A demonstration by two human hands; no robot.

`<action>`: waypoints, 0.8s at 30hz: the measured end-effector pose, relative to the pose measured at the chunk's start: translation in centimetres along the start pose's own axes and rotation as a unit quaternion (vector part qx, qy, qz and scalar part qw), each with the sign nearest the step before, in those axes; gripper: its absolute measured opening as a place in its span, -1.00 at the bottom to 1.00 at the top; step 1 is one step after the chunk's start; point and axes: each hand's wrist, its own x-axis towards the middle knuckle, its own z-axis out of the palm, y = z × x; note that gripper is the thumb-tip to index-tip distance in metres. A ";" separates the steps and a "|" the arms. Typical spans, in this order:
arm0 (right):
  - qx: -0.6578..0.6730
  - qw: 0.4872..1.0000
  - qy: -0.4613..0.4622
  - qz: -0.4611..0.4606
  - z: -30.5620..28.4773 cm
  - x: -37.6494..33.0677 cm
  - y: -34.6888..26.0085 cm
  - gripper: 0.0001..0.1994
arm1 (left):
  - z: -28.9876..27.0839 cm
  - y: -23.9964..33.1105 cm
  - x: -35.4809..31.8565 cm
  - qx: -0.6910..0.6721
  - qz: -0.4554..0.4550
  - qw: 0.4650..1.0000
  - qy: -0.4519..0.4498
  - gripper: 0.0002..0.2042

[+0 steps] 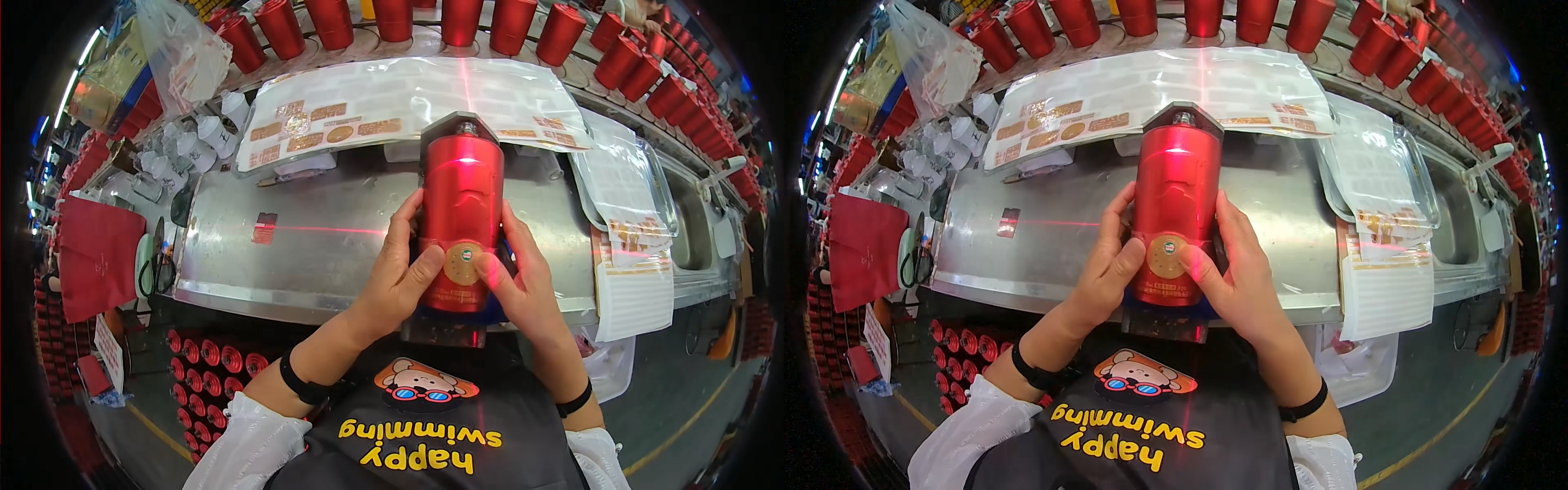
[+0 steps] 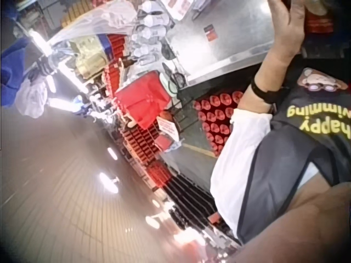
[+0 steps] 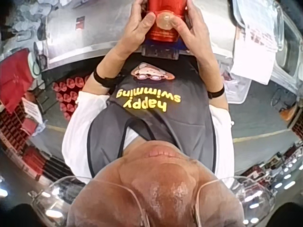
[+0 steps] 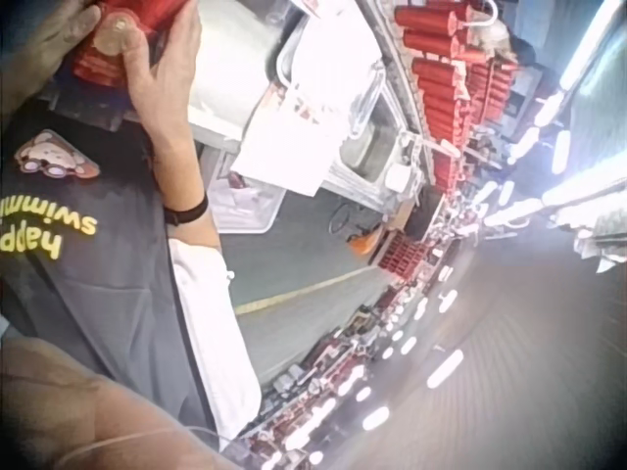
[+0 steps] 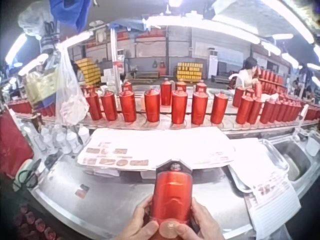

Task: Apply adhesive labels to red cylindrical containers using a laser alignment guide on an assembly line.

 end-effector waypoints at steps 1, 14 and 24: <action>0.012 1.000 -0.003 0.001 0.0 0.1 -0.1 -0.27 | 0.0 0.1 0.0 0.001 0.002 1.000 -0.001 -0.28; -0.027 0.999 0.041 -0.006 -3.1 0.7 -5.4 -0.75 | -2.3 -0.8 -1.2 0.204 0.050 0.973 -0.092 0.09; -0.109 0.967 -0.079 -0.218 -2.8 0.3 -5.1 -0.69 | -1.8 0.5 -1.6 0.460 0.155 0.875 0.001 0.05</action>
